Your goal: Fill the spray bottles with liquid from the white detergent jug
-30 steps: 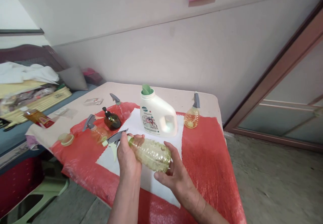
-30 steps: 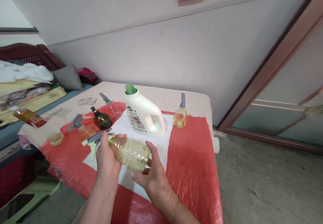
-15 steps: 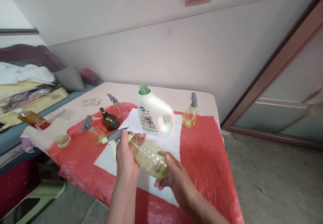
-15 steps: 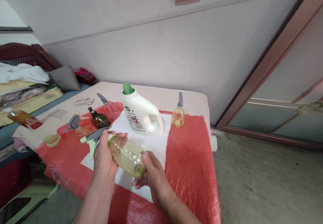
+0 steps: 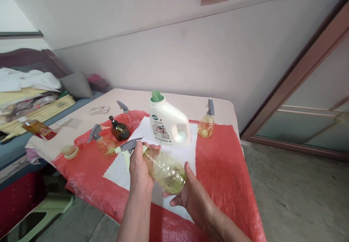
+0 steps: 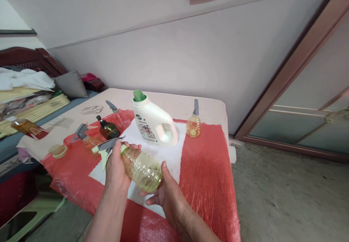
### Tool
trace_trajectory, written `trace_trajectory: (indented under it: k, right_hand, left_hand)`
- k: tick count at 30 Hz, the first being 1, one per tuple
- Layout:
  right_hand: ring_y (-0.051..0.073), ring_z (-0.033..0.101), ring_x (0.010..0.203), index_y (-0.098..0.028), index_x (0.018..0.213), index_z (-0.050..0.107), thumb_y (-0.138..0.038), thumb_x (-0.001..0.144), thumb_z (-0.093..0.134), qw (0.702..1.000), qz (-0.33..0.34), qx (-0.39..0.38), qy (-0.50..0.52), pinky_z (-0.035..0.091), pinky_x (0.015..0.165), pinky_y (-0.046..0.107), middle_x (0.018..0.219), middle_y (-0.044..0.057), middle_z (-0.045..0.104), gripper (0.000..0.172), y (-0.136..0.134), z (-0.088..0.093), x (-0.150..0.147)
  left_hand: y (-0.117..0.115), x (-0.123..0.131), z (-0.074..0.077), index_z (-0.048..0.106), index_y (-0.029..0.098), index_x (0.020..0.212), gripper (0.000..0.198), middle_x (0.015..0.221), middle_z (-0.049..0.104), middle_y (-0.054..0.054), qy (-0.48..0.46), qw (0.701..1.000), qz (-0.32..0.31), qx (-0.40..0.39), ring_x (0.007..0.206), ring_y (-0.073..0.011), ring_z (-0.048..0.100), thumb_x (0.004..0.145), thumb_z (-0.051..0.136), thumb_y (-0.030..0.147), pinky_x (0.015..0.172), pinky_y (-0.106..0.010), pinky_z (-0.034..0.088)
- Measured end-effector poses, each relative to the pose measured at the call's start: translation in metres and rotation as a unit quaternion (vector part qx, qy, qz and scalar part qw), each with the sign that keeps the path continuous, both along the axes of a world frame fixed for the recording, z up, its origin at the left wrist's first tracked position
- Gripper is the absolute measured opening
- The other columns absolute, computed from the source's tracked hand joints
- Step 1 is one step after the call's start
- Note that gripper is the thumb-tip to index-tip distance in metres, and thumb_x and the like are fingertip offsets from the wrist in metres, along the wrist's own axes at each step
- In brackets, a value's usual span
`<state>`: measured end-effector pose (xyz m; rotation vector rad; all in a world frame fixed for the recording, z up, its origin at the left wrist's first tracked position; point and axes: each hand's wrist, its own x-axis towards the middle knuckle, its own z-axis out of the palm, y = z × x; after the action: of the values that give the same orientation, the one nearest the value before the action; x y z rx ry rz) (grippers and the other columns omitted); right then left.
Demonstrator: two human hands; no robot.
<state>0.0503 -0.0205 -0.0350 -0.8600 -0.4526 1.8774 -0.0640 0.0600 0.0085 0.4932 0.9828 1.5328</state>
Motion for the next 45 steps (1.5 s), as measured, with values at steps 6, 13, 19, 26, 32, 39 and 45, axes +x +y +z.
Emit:
trace_trajectory:
  k: [6,13,19,26,32,39,45]
  right_hand:
    - [0.021,0.063,0.091,-0.025,0.123,0.051,-0.046,0.061,0.082,0.989,-0.109,0.066,-0.077,0.048,0.072,0.028,0.109,0.005,0.066,0.072,-0.003,0.014,0.001]
    - [0.025,0.061,0.101,-0.022,0.125,0.050,-0.071,0.083,0.048,0.988,-0.047,0.086,-0.118,0.051,0.075,0.035,0.120,0.011,0.061,0.065,0.001,0.003,0.005]
    - [0.032,0.045,0.124,-0.023,0.137,0.040,-0.032,0.065,0.079,0.779,-0.092,0.292,-0.547,0.036,0.105,0.050,0.136,0.011,0.049,0.082,-0.002,-0.003,0.008]
    - [0.033,0.055,0.110,-0.014,0.138,0.034,-0.022,0.065,0.068,0.656,-0.107,0.303,-0.683,0.045,0.094,0.051,0.122,0.018,0.058,0.081,-0.003,-0.010,0.004]
    - [0.026,0.063,0.087,-0.023,0.119,0.047,-0.026,0.058,0.069,0.744,-0.034,0.245,-0.621,0.050,0.070,0.035,0.104,0.006,0.064,0.065,-0.003,-0.001,0.017]
    - [0.019,0.060,0.077,-0.025,0.113,0.055,-0.018,0.056,0.066,0.792,-0.152,0.170,-0.566,0.047,0.068,0.029,0.094,-0.001,0.065,0.059,0.003,0.001,0.084]
    - [0.023,0.059,0.086,-0.023,0.118,0.048,-0.035,0.064,0.070,0.739,-0.322,0.093,-0.584,0.046,0.075,0.034,0.098,0.002,0.062,0.060,0.037,-0.015,0.167]
  left_hand:
    - [0.001,-0.001,-0.001,0.051,0.020,0.078,0.034,0.068,0.069,-0.004,0.001,1.000,0.006,-0.014,0.082,-0.0229,0.070,0.075,0.067,0.049,0.076,-0.033,0.050]
    - [0.000,0.000,-0.001,0.050,0.020,0.079,0.037,0.071,0.070,-0.004,0.028,0.999,0.019,-0.016,0.078,-0.0214,0.070,0.074,0.065,0.053,0.075,-0.032,0.050]
    - [-0.006,0.007,-0.008,0.058,0.018,0.079,0.039,0.081,0.070,-0.006,0.204,0.979,-0.021,0.012,0.078,-0.0208,0.067,0.080,0.057,0.057,0.073,-0.032,0.049]
    - [-0.026,0.027,0.003,0.062,0.019,0.081,0.035,0.089,0.068,-0.008,0.461,0.864,-0.135,0.151,0.079,-0.0198,0.064,0.091,0.045,0.048,0.075,-0.032,0.048]
    - [-0.030,0.031,-0.007,0.058,0.020,0.093,0.028,0.089,0.067,-0.006,0.422,0.866,-0.243,0.118,0.078,-0.0199,0.064,0.090,0.048,0.047,0.069,-0.030,0.049]
    - [-0.026,0.028,-0.015,0.052,0.023,0.120,0.042,0.125,0.060,-0.011,0.399,0.851,-0.312,0.138,0.113,-0.0242,0.058,0.084,0.060,0.044,0.094,-0.036,0.044]
    - [-0.013,0.018,-0.014,0.059,0.022,0.103,0.036,0.109,0.066,-0.011,0.419,0.877,-0.224,0.072,0.104,-0.0248,0.062,0.082,0.058,0.051,0.091,-0.038,0.046]
